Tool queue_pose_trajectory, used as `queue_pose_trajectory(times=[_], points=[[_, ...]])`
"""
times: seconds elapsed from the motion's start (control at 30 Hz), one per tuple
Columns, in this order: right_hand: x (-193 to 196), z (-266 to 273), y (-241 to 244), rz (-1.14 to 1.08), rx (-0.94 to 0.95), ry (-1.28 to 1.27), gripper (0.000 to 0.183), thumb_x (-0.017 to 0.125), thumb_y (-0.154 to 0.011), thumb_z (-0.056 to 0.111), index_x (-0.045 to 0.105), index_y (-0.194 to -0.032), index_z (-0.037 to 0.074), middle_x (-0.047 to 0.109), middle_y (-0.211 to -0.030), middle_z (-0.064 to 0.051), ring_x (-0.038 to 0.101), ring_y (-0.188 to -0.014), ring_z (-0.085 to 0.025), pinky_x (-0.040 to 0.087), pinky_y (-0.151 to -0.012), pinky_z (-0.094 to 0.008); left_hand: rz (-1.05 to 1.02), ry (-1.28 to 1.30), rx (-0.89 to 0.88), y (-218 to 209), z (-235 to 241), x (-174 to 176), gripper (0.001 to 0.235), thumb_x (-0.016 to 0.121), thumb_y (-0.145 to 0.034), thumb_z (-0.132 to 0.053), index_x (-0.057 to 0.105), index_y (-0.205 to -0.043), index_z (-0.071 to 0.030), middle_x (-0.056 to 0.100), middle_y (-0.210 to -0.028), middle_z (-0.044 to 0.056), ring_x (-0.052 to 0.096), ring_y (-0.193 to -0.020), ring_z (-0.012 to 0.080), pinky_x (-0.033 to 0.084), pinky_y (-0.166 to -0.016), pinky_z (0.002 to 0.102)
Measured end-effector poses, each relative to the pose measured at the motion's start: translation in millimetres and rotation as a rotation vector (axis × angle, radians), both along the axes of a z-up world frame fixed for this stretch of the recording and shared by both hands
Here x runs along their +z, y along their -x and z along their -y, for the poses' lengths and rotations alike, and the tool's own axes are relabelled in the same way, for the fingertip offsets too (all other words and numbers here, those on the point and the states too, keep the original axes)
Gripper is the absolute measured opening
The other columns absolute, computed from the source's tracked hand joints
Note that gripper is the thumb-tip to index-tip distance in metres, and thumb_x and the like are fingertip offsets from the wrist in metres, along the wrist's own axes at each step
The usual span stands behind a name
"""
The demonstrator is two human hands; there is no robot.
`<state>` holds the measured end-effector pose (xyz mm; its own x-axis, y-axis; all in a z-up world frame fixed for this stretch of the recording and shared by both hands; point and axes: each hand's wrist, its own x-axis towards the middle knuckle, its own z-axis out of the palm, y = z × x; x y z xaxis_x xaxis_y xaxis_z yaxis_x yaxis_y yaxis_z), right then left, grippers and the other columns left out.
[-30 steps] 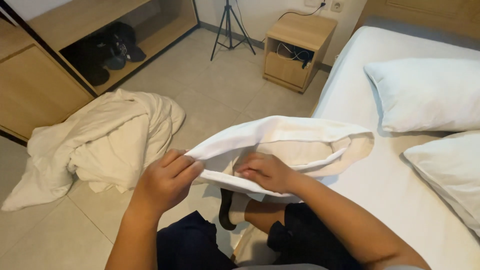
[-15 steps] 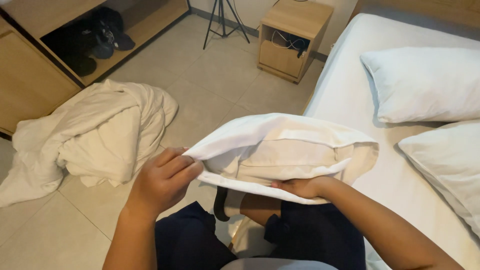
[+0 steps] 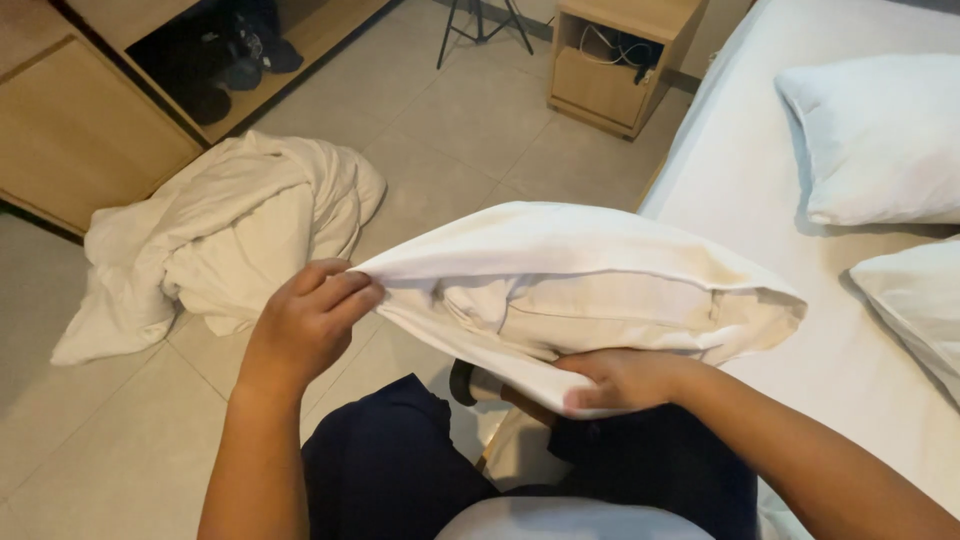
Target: Changing a pillowcase on a pillow in a hotel room.
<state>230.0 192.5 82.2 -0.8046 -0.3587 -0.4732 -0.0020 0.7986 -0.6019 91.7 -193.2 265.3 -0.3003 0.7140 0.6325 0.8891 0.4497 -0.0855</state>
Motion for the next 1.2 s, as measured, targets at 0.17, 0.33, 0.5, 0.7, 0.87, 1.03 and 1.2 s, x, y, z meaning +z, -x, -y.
queue_pose_trajectory(times=[0.17, 0.33, 0.5, 0.7, 0.87, 1.03, 1.2], points=[[81, 44, -43, -0.478, 0.098, -0.307, 0.037, 0.069, -0.082, 0.026, 0.062, -0.116, 0.013, 0.065, -0.108, -0.010, 0.066, -0.101, -0.031, 0.053, -0.083, -0.041, 0.066, 0.059, 0.097, 11, 9, -44, 0.017, 0.072, -0.078, -0.001, 0.073, -0.094, -0.009, 0.072, -0.106, 0.000, 0.064, -0.110, 0.0242, 0.055, -0.094, 0.039], [71, 44, -58, -1.167, 0.144, -0.222, 0.016, 0.073, -0.073, 0.013, 0.065, -0.087, 0.010, 0.057, -0.084, -0.008, 0.062, -0.075, -0.026, 0.052, -0.067, -0.040, 0.017, 0.163, 0.121, -40, -37, -42, 0.021, 0.068, -0.077, -0.014, 0.073, -0.097, -0.016, 0.067, -0.126, 0.004, 0.058, -0.122, 0.0245, 0.034, -0.112, 0.058], [83, 60, -60, -1.390, 0.093, 0.048, 0.015, 0.074, -0.075, 0.008, 0.070, -0.089, 0.006, 0.058, -0.087, -0.007, 0.058, -0.072, -0.024, 0.046, -0.062, -0.037, -0.021, 0.295, -0.407, -71, -88, -74, 0.046, 0.063, -0.089, -0.016, 0.066, -0.135, -0.018, 0.063, -0.136, 0.003, 0.057, -0.125, 0.0191, 0.043, -0.108, 0.042], [78, 46, -81, -1.156, -0.043, 0.228, 0.015, 0.078, -0.087, 0.011, 0.066, -0.088, 0.004, 0.058, -0.074, -0.007, 0.058, -0.062, -0.026, 0.046, -0.054, -0.040, 0.178, 0.410, -0.289, -43, -81, -88, 0.016, 0.067, -0.075, -0.017, 0.063, -0.089, -0.011, 0.063, -0.090, 0.004, 0.065, -0.088, 0.0241, 0.054, -0.078, 0.038], [91, 15, -80, -1.059, -0.066, 0.018, 0.014, 0.078, -0.082, 0.021, 0.069, -0.087, 0.011, 0.063, -0.073, -0.007, 0.063, -0.064, -0.028, 0.050, -0.057, -0.040, 0.151, 0.274, -0.325, -45, -58, -44, 0.012, 0.070, -0.073, -0.016, 0.060, -0.080, -0.013, 0.059, -0.076, 0.003, 0.065, -0.068, 0.0220, 0.053, -0.061, 0.038], [121, -11, -47, -1.245, -0.320, -0.262, 0.023, 0.075, -0.084, 0.024, 0.074, -0.103, 0.010, 0.069, -0.090, -0.012, 0.067, -0.081, -0.031, 0.053, -0.072, -0.041, 0.135, 0.228, -0.322, -51, -60, -16, 0.014, 0.071, -0.071, -0.019, 0.062, -0.081, -0.014, 0.058, -0.072, 0.001, 0.065, -0.063, 0.0213, 0.051, -0.054, 0.038], [99, -66, 19, -1.154, -0.521, -0.299, 0.012, 0.070, -0.095, 0.019, 0.074, -0.099, 0.008, 0.073, -0.100, -0.012, 0.069, -0.091, -0.036, 0.055, -0.079, -0.043, 0.268, 0.150, -0.419, -59, -85, 10, 0.042, 0.077, -0.081, -0.051, 0.069, -0.079, -0.010, 0.060, -0.068, 0.004, 0.063, -0.057, 0.0267, 0.049, -0.050, 0.039]])
